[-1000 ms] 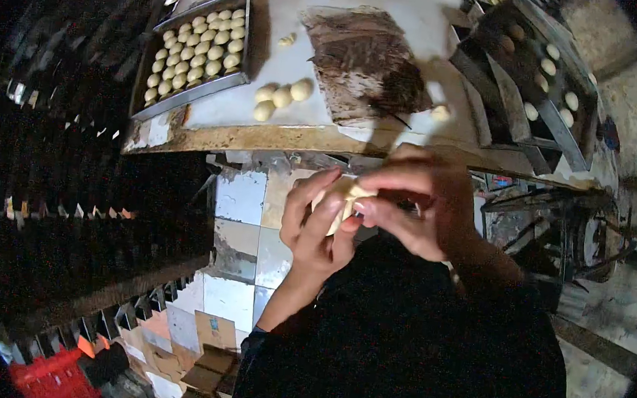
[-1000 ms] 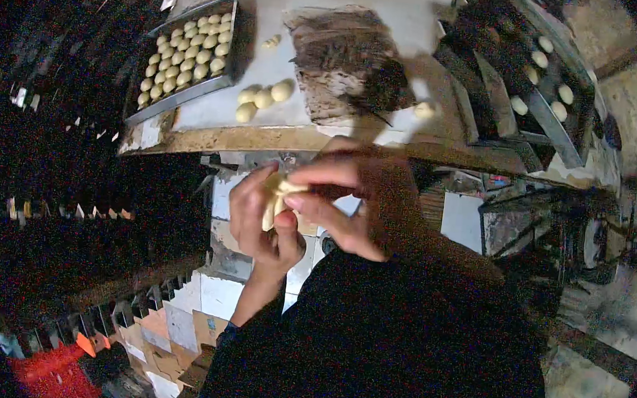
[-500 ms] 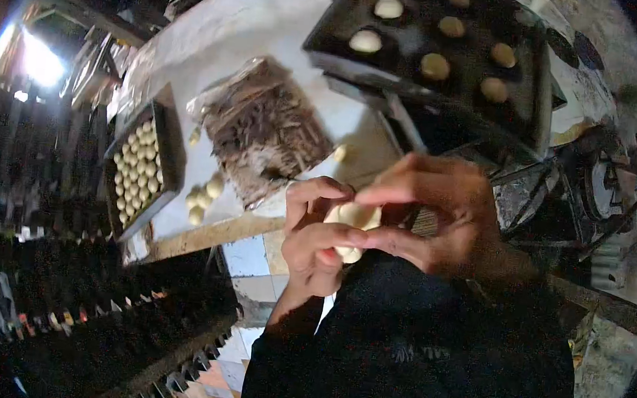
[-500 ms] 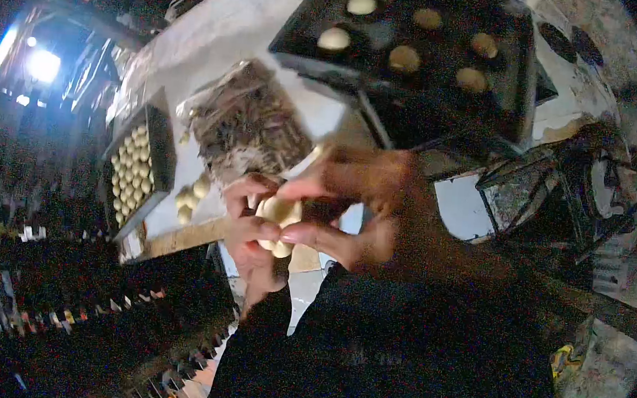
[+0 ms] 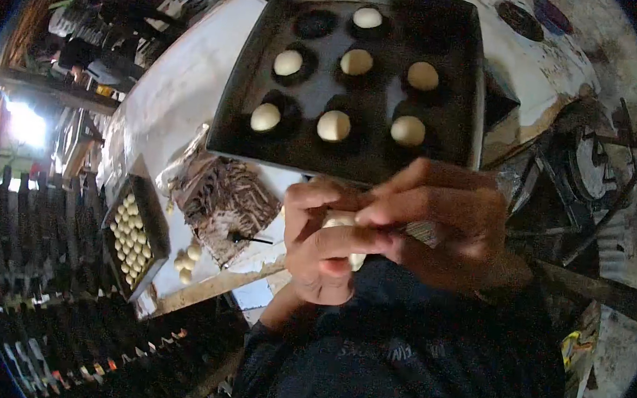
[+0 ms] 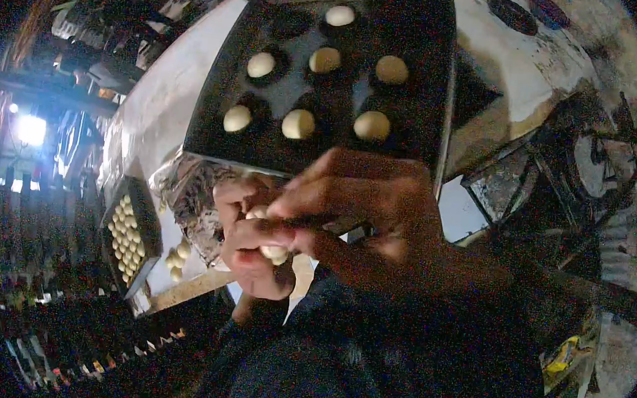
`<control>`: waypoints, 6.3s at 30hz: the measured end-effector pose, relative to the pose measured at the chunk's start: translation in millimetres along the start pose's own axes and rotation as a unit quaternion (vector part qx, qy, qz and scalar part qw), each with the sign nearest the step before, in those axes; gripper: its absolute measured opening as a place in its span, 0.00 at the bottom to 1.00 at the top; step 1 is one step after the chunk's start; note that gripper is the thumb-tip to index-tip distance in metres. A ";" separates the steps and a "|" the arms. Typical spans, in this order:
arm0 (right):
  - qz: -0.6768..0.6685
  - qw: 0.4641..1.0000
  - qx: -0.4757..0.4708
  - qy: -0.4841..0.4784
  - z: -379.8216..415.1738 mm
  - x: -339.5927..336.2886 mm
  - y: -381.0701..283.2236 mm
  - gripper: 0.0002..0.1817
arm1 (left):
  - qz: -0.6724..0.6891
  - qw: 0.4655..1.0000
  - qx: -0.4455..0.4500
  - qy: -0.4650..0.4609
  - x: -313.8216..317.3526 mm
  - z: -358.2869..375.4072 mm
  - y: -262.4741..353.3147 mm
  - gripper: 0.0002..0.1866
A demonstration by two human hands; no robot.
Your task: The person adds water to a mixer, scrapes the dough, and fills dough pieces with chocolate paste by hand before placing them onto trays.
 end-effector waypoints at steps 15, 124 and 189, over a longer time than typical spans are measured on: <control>0.041 0.993 -0.107 0.001 8.8 -10.8 33.2 0.21 | 0.152 0.987 -0.009 0.055 57.5 -49.7 -46.9 0.15; 0.232 0.910 -0.010 -0.344 170.6 453.2 260.0 0.12 | 0.094 0.742 -0.473 0.466 -436.9 230.6 16.7 0.21; -0.012 0.965 -0.065 -0.255 203.8 372.0 -152.4 0.24 | -0.509 0.830 0.027 0.225 -333.5 211.9 221.1 0.29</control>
Point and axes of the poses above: each hand's wrist, its own z-axis away from the middle knuckle, its own x-axis out of the palm, y = z × x, the point moved 6 cm from there along -z, towards the middle knuckle, and after that the axes turned 13 degrees about y, right-handed, at the moved point
